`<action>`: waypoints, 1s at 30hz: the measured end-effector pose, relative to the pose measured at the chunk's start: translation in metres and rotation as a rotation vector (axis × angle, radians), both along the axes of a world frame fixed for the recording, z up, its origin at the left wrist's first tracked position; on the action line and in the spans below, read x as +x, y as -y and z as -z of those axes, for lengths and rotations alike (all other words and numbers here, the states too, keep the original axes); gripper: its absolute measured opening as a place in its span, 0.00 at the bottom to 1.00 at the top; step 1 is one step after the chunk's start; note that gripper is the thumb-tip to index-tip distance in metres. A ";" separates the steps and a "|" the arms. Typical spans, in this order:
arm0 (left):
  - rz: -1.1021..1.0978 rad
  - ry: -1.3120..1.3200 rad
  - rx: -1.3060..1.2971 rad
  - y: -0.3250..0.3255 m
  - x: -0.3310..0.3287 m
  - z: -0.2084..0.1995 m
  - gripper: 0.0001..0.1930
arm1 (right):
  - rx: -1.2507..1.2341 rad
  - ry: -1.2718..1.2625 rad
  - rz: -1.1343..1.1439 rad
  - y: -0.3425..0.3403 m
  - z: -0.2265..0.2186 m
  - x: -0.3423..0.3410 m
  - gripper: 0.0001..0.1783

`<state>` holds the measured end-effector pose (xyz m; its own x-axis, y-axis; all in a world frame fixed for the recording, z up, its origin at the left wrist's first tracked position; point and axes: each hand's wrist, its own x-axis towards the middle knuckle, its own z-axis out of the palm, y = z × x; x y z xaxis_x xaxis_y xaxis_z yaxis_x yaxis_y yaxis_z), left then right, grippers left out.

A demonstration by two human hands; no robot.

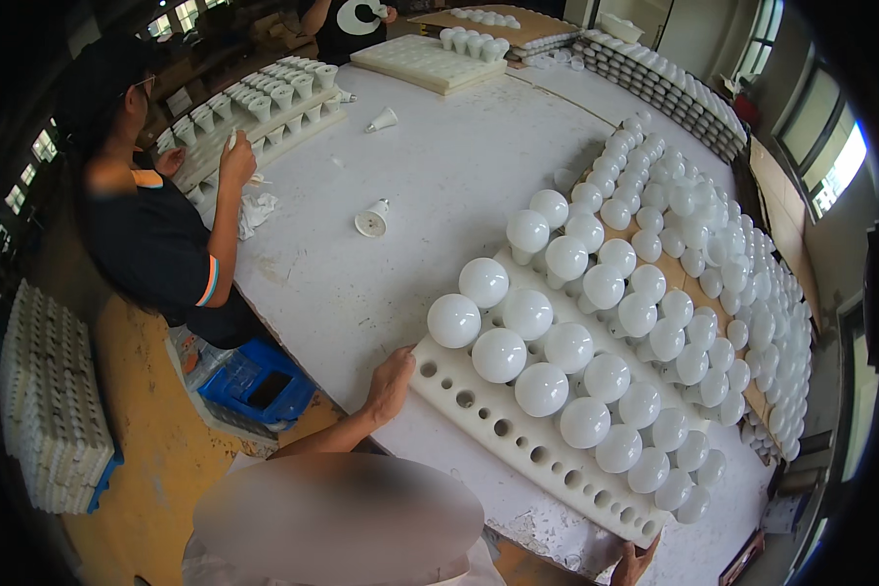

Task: The person assembles light bulbs by attaching rounded bulb covers onto bulb bases by hand and inserting the completed light bulbs into holes in a holder tray.

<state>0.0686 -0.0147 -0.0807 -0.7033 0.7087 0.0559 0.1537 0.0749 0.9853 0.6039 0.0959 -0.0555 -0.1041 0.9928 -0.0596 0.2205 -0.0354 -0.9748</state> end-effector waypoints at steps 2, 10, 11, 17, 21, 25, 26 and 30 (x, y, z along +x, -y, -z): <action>0.039 0.058 0.029 0.013 -0.035 0.002 0.20 | 0.000 -0.049 -0.028 -0.002 -0.016 0.008 0.40; -0.062 -0.602 -0.302 -0.113 -0.205 -0.025 0.26 | 0.254 0.202 0.680 -0.057 -0.065 0.089 0.19; 0.020 -0.787 -0.325 -0.123 -0.226 -0.021 0.32 | 0.295 0.192 0.683 -0.081 -0.079 0.060 0.19; 0.323 -0.929 -0.726 -0.200 -0.269 -0.017 0.38 | 0.464 0.367 0.316 -0.237 -0.133 -0.027 0.16; 0.221 -0.899 -0.711 -0.219 -0.280 -0.019 0.34 | 0.475 0.694 -0.043 -0.325 -0.160 -0.108 0.19; 0.222 -0.941 -0.596 -0.216 -0.244 -0.044 0.32 | 0.176 0.883 -0.309 -0.365 -0.168 -0.175 0.29; 0.207 -0.950 -0.559 -0.214 -0.240 -0.039 0.33 | 0.261 1.052 -0.353 -0.372 -0.162 -0.179 0.32; 0.037 -0.668 -0.545 -0.162 -0.222 -0.022 0.31 | 0.084 1.109 -0.421 -0.369 -0.155 -0.230 0.36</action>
<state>-0.1536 0.1471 -0.0591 -0.6203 0.7786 0.0950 0.6996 0.4945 0.5158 0.3741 0.4653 0.1000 -0.3562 0.8978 -0.2591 0.9241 0.2973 -0.2403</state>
